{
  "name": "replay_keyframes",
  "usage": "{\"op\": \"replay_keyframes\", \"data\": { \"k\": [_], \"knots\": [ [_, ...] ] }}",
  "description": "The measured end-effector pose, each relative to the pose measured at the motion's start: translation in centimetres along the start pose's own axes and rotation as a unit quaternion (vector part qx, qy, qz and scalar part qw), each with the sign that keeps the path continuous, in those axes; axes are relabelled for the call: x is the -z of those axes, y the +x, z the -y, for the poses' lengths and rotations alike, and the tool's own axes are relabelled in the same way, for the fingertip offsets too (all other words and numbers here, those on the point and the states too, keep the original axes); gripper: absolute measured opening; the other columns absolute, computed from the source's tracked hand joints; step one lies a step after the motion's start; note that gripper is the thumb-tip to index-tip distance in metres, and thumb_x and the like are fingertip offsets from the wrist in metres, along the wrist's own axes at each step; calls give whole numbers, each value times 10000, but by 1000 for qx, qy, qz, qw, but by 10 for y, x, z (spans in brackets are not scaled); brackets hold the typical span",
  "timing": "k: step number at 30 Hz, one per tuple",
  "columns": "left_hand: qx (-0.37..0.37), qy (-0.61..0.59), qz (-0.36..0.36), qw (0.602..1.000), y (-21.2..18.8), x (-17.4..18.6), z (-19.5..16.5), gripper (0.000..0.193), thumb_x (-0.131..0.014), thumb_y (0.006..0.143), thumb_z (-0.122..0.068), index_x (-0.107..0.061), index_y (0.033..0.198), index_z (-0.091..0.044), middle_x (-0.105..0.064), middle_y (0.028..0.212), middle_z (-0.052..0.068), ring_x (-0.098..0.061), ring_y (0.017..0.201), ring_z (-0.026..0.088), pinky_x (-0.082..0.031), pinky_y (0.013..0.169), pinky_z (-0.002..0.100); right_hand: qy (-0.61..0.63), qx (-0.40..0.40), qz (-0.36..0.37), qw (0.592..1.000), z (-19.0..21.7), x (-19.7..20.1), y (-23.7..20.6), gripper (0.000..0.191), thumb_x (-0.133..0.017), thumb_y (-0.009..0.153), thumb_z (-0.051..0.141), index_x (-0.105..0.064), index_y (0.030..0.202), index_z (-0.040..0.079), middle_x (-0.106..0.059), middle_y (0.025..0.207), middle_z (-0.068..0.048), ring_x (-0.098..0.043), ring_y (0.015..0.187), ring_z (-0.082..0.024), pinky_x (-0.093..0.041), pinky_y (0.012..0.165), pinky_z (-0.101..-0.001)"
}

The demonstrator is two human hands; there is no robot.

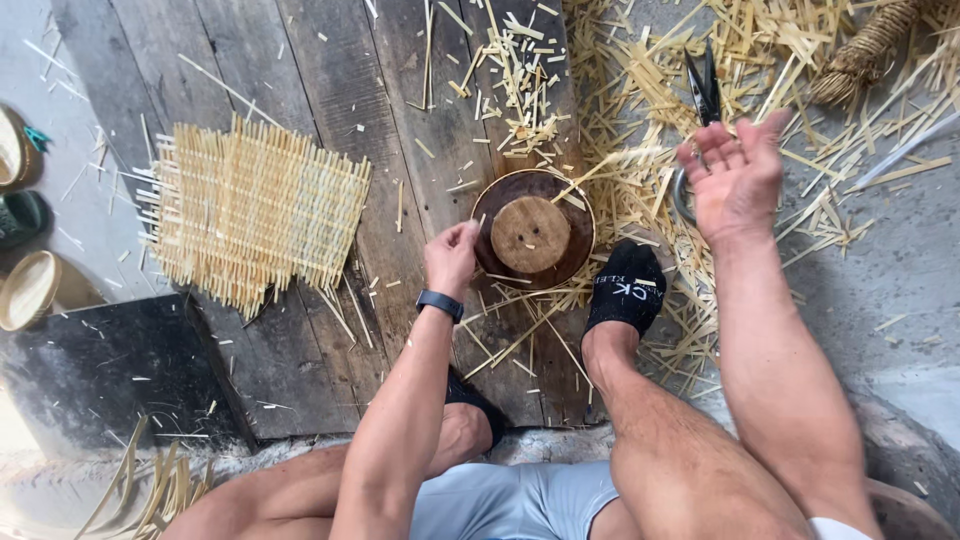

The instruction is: The person sits on the floor weaving bamboo trays. They trim the woven bamboo mat with scissors, press a woven mat over a round wooden mold, fit a bent bamboo rim ring around the mat edge, and set finished round trays aside with completed ones.

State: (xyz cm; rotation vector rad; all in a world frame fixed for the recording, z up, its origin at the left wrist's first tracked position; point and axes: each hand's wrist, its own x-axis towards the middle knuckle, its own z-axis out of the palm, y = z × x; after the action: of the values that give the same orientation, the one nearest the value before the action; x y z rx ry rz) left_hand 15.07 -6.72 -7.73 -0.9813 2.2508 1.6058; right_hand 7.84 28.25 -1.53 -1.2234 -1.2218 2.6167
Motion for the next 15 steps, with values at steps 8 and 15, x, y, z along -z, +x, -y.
{"op": "replay_keyframes", "data": {
  "k": [8, 15],
  "knots": [
    [173, -94, 53, 979, 10, 7, 0, 309, -848, 838, -192, -800, 1074, 0, -729, 802, 31, -612, 589, 84, -525, 481, 263, -519, -106, 136, 837, -93, 10, -15, 227, -768, 912, 118, -723, 1039, -64, -742, 892, -155, -708, 664, -194, -594, 579, -325],
    [178, -173, 36, 968, 2, 3, -10, 262, -803, 929, -200, -798, 1109, -9, -691, 786, 37, -542, 550, 107, -440, 468, 257, -282, -150, 142, 937, -83, 12, -24, 217, -741, 916, 82, -668, 1064, -59, -721, 892, -133, -730, 680, -207, -649, 619, -346]
  ]
}}
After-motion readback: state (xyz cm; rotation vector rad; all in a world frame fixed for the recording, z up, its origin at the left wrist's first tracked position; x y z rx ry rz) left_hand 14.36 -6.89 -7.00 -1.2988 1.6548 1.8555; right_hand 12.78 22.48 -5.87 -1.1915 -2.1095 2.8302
